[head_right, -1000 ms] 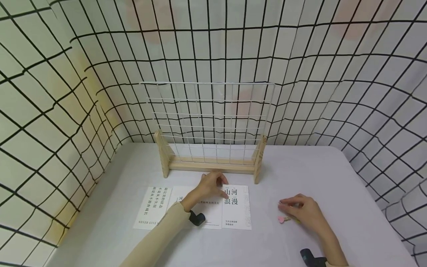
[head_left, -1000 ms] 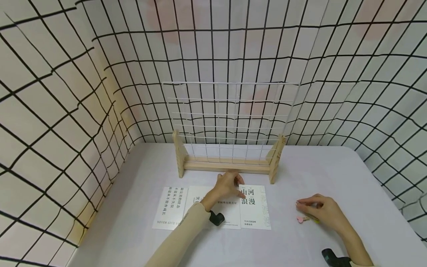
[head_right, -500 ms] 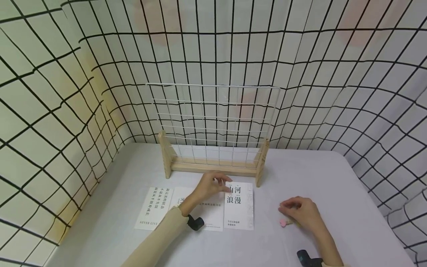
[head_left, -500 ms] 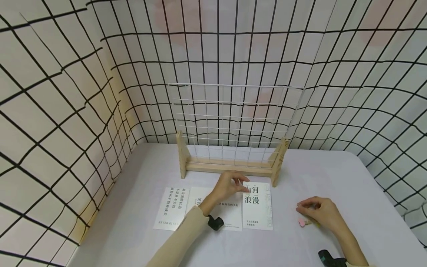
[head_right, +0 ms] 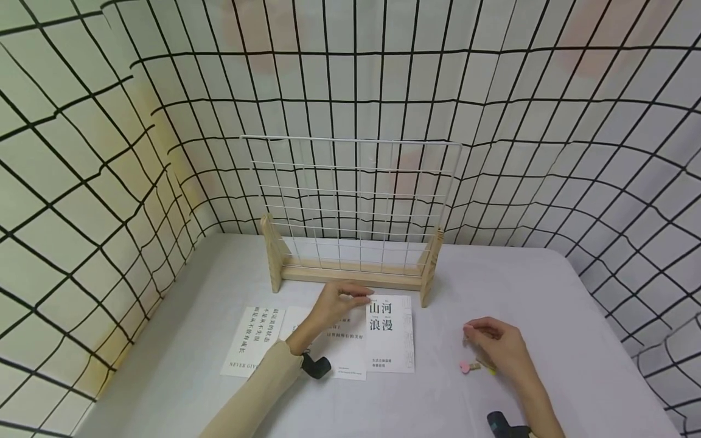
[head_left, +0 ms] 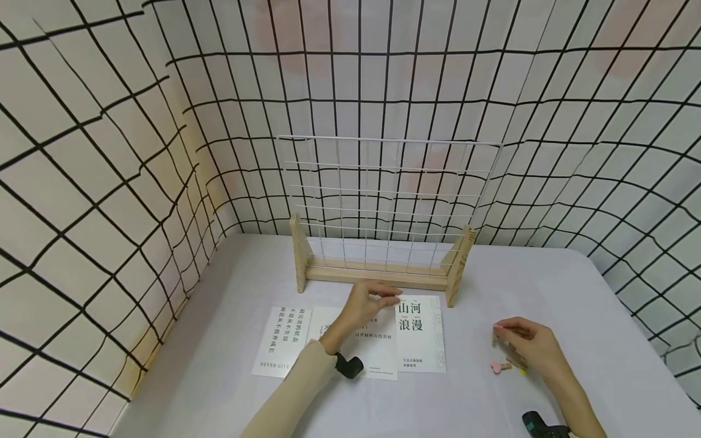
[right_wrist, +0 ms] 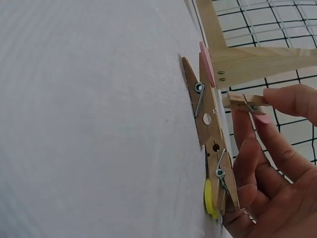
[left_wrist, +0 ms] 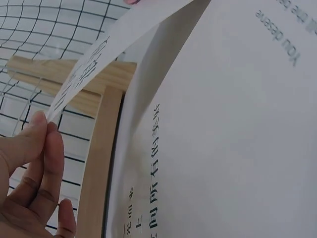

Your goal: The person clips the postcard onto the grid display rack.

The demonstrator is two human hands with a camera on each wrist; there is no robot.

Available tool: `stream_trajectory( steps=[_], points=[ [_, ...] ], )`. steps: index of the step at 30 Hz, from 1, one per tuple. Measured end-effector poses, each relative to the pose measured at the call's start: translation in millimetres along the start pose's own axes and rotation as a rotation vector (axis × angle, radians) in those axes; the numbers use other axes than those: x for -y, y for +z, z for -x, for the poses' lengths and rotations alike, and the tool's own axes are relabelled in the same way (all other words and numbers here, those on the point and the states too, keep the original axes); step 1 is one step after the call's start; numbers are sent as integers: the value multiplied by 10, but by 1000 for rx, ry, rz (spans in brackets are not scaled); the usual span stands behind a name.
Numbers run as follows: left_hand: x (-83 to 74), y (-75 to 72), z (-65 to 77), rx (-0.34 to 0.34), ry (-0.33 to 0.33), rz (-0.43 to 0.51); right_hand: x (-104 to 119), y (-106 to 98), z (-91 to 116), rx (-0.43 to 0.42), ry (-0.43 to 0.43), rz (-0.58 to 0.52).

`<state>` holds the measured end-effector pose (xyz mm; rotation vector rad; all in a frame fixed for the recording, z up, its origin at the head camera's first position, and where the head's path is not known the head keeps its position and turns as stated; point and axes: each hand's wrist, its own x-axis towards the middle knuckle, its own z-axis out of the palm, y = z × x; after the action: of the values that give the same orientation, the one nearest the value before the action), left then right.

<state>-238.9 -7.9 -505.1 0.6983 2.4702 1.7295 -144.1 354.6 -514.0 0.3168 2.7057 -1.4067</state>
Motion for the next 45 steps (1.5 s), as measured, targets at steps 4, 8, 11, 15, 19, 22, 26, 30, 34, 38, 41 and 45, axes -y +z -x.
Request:
stream_trajectory(
  steps=[4, 8, 11, 15, 19, 22, 26, 30, 34, 38, 41, 45],
  points=[
    [18, -18, 21, -33, -12, 49, 4, -7, 0, 1, 9, -85],
    [7, -49, 56, -55, -36, 103, 15, -17, 7, 25, -11, -317],
    [5, -65, 87, -66, -73, 148, 14, -20, -1, 75, -20, -483],
    [-18, -96, 103, -90, -115, 216, -11, -19, -24, 135, -27, -587],
    [-79, -156, 91, -127, -160, 264, -14, -21, -44, 182, -34, -698],
    [-126, -211, 80, -141, -187, 265, -1, -20, -57, 217, -52, -775],
    [-169, -303, 77, -151, -187, 274, 25, -6, -78, 273, -93, -841],
    [-220, -433, 94, -169, -175, 295, 74, 5, -108, 316, -145, -887],
    [-273, -589, 116, -192, -158, 308, 147, -2, -133, 335, -152, -949],
    [-319, -783, 122, -213, -104, 310, 230, 16, -148, 319, -172, -896],
    [-366, -959, 119, -231, -78, 295, 286, 54, -154, 318, -210, -809],
    [-440, -1200, 97, -266, -78, 236, 333, 111, -138, 348, -250, -757]
  ],
)
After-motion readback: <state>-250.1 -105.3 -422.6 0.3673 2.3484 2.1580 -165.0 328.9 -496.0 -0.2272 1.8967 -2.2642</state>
